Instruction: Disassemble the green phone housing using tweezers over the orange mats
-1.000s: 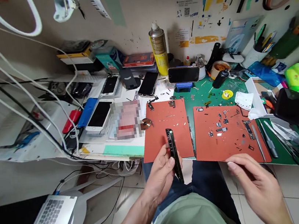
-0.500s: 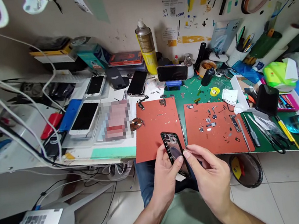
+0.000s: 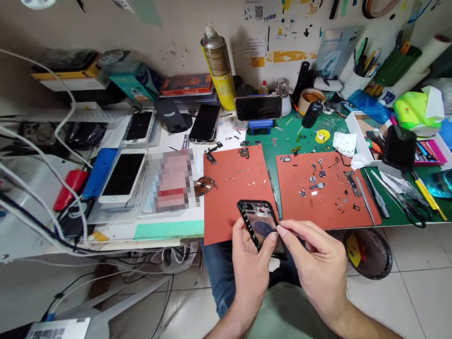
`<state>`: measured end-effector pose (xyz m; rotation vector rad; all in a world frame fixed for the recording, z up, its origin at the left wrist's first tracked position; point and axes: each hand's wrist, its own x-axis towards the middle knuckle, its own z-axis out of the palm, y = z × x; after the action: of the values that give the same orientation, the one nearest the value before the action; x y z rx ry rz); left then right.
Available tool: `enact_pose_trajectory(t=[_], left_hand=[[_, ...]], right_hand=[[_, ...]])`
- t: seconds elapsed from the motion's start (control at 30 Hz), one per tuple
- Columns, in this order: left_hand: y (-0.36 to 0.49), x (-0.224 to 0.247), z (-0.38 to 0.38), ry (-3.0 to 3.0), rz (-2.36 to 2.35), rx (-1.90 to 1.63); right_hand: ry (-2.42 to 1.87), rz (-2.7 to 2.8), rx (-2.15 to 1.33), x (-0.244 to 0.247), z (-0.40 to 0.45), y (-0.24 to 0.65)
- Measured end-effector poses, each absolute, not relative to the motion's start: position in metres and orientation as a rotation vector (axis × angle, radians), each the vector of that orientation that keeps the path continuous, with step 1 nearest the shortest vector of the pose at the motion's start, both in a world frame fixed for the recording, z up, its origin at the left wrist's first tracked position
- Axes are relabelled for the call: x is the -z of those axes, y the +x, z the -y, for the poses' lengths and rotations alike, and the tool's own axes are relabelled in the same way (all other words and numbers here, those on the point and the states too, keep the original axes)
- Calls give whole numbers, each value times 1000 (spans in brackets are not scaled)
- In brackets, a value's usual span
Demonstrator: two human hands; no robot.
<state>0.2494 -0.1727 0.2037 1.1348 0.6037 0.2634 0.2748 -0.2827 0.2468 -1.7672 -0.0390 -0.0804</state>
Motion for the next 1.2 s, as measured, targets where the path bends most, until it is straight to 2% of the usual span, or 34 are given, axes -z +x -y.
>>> enact_pose_trajectory(t=[0.57,0.93,1.2], left_hand=[[250,-206,179,1192,-672,-330],[248,-198,178,905,-504,-64],[255,-218,176,724,-468,83]], right_hand=[[-1664,-27,55,-244,277,277],[-1230,-242,-279,-246,283,293],[-1258,-213,-326,-247,294,284]])
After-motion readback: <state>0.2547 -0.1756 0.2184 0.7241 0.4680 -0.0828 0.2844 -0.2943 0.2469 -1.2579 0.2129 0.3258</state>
